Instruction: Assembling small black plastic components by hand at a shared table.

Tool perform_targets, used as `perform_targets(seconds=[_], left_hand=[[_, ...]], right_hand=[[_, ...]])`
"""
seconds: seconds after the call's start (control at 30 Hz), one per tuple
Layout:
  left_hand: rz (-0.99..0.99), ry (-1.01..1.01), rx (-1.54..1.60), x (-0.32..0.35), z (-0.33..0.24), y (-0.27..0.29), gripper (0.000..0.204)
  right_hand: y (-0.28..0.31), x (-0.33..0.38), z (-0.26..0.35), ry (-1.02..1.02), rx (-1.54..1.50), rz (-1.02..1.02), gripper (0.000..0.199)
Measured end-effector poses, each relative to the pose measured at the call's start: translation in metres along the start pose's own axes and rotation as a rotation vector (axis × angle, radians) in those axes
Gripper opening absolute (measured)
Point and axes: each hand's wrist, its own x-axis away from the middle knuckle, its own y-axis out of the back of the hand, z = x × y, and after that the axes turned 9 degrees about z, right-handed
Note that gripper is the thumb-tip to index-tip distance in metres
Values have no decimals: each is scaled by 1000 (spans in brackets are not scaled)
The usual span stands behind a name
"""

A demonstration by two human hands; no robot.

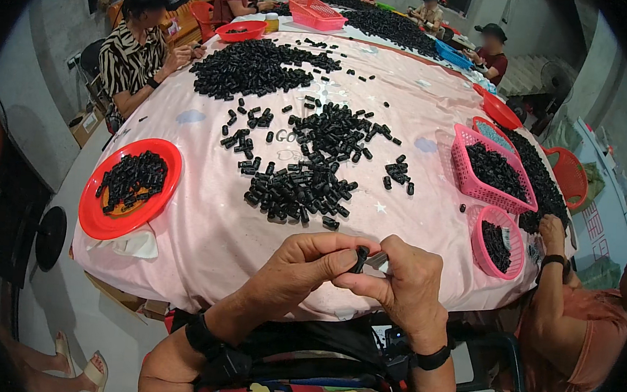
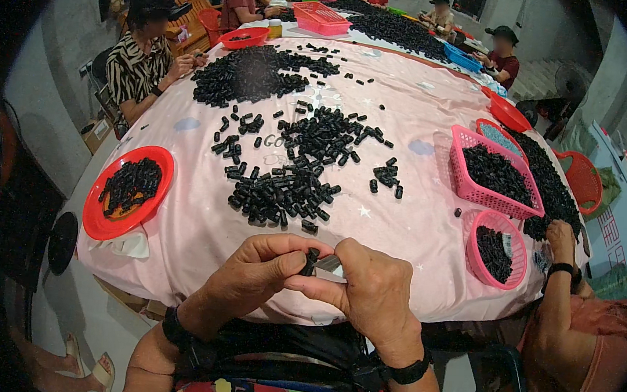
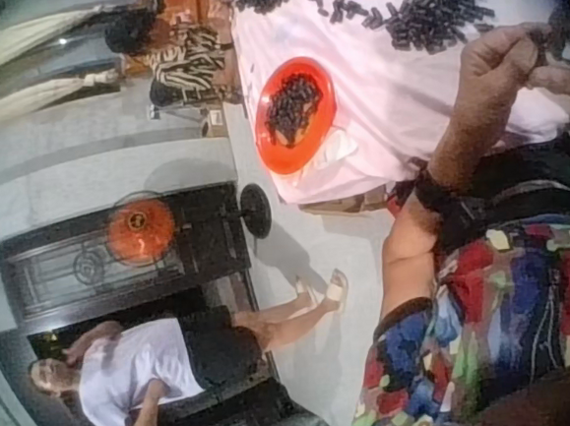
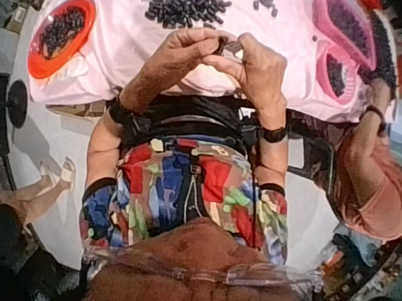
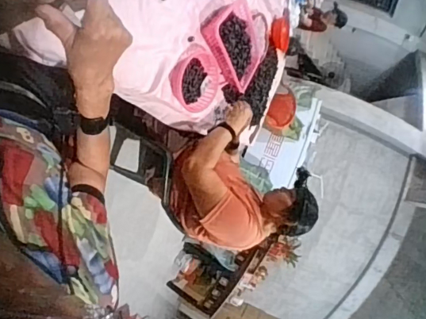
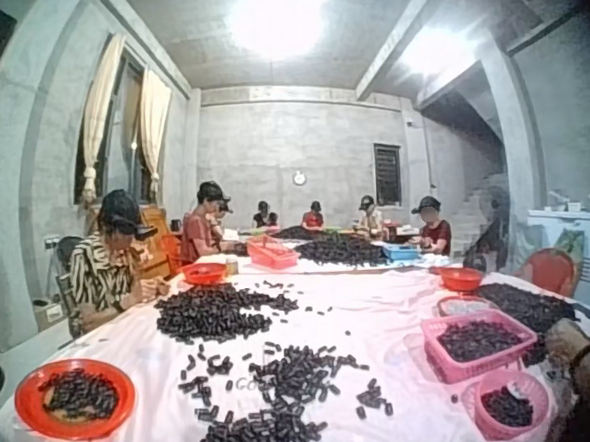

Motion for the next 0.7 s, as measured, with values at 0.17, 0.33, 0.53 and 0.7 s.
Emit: perform_targets(seconds=[0.17,0.33,0.53,0.7], left_hand=[[16,0,13,0,-1,0,32],[4,4,-9,0,-2,0,32],[12,21,-48,1,-3,1,32],[7,10,-13,1,0,1,31]], right_hand=[[1,-1,1,7,38,-1,50],[1,1,2,-13,47,21,51],[2,1,2,-44,23,43,52],[2,2,2,-52,53,60,52]])
